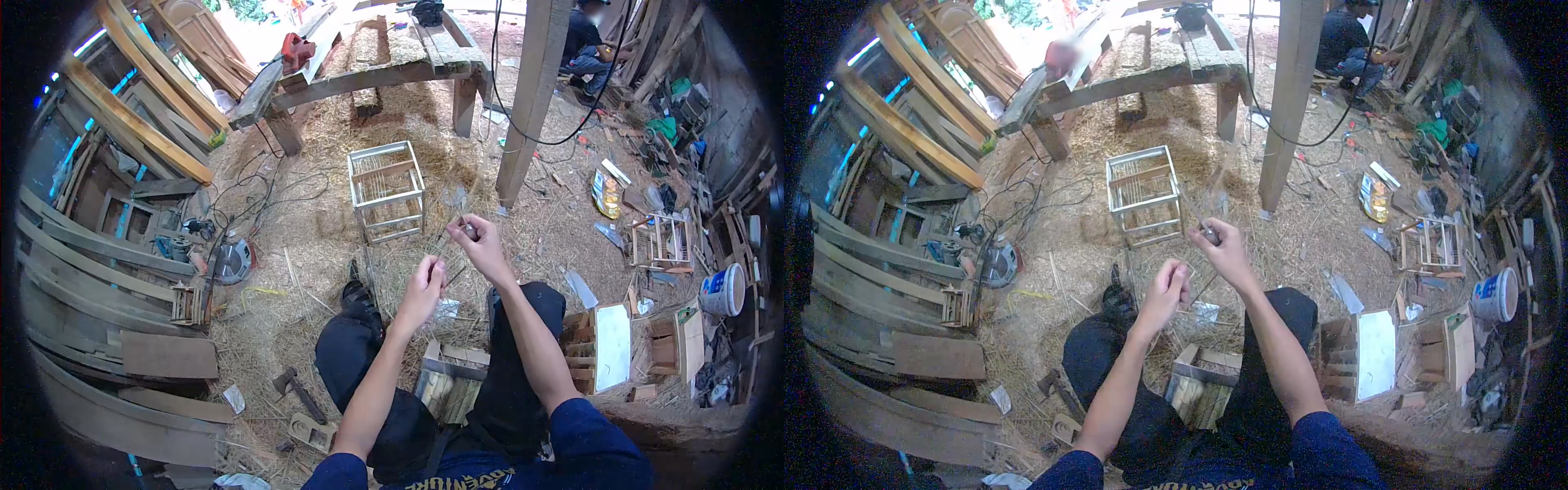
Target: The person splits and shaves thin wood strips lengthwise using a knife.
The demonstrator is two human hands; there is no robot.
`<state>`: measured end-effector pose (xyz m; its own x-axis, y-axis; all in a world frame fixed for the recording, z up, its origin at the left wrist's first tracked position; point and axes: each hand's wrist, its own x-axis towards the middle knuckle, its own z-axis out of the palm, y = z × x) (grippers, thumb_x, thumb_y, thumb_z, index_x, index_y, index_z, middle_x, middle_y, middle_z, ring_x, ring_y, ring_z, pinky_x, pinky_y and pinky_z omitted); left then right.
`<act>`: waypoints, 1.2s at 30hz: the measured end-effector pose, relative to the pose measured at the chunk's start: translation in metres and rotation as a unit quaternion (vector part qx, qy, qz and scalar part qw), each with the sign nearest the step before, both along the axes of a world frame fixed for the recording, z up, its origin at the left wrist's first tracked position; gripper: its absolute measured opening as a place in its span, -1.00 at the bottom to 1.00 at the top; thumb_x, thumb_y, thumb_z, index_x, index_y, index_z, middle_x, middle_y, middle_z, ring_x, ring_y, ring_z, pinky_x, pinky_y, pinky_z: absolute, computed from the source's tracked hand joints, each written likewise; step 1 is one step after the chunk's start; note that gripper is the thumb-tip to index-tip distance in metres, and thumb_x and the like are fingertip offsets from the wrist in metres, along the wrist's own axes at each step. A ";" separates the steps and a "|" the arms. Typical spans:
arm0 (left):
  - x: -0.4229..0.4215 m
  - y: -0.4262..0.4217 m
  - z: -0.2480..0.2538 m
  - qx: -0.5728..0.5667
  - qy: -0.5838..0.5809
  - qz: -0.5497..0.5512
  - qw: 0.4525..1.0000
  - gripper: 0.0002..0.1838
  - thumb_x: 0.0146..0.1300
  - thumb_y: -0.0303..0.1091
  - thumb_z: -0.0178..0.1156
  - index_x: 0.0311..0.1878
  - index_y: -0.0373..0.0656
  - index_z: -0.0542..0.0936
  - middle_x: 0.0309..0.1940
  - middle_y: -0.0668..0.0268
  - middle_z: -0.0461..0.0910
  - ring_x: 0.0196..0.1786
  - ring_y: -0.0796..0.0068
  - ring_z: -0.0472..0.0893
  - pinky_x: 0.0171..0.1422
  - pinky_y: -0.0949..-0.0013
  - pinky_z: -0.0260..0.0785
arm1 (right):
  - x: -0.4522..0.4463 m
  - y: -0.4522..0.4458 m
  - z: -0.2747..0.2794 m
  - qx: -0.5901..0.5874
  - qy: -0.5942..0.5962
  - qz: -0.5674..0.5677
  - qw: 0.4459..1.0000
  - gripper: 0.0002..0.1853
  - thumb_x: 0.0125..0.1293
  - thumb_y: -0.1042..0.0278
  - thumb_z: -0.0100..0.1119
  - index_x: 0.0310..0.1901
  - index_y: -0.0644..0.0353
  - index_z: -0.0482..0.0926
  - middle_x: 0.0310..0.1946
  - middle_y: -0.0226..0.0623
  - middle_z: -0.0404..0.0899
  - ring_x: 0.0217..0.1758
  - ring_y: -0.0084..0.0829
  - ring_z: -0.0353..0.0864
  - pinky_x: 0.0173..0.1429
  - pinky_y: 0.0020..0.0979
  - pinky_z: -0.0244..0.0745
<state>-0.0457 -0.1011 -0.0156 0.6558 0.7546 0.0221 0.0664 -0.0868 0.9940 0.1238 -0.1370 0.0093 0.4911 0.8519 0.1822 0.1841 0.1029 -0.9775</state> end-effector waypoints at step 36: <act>-0.023 -0.002 0.032 -0.319 -0.122 -0.120 0.932 -0.42 0.60 -0.37 -0.12 0.62 0.11 0.11 -0.49 0.61 0.15 -0.58 0.83 0.09 -0.56 0.61 -0.09 | -0.002 -0.036 0.024 -0.001 -0.340 0.070 0.938 -0.42 0.04 -0.26 0.50 -0.22 0.08 0.54 -0.65 -0.30 0.56 -0.62 -0.26 0.61 -0.48 -0.31 0.41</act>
<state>-0.0688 -0.1030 0.0162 0.8413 0.4977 -0.2112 -0.1130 0.5439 0.8315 0.1223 -0.1734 0.0334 0.1447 0.8999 0.4114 0.7491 0.1719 -0.6397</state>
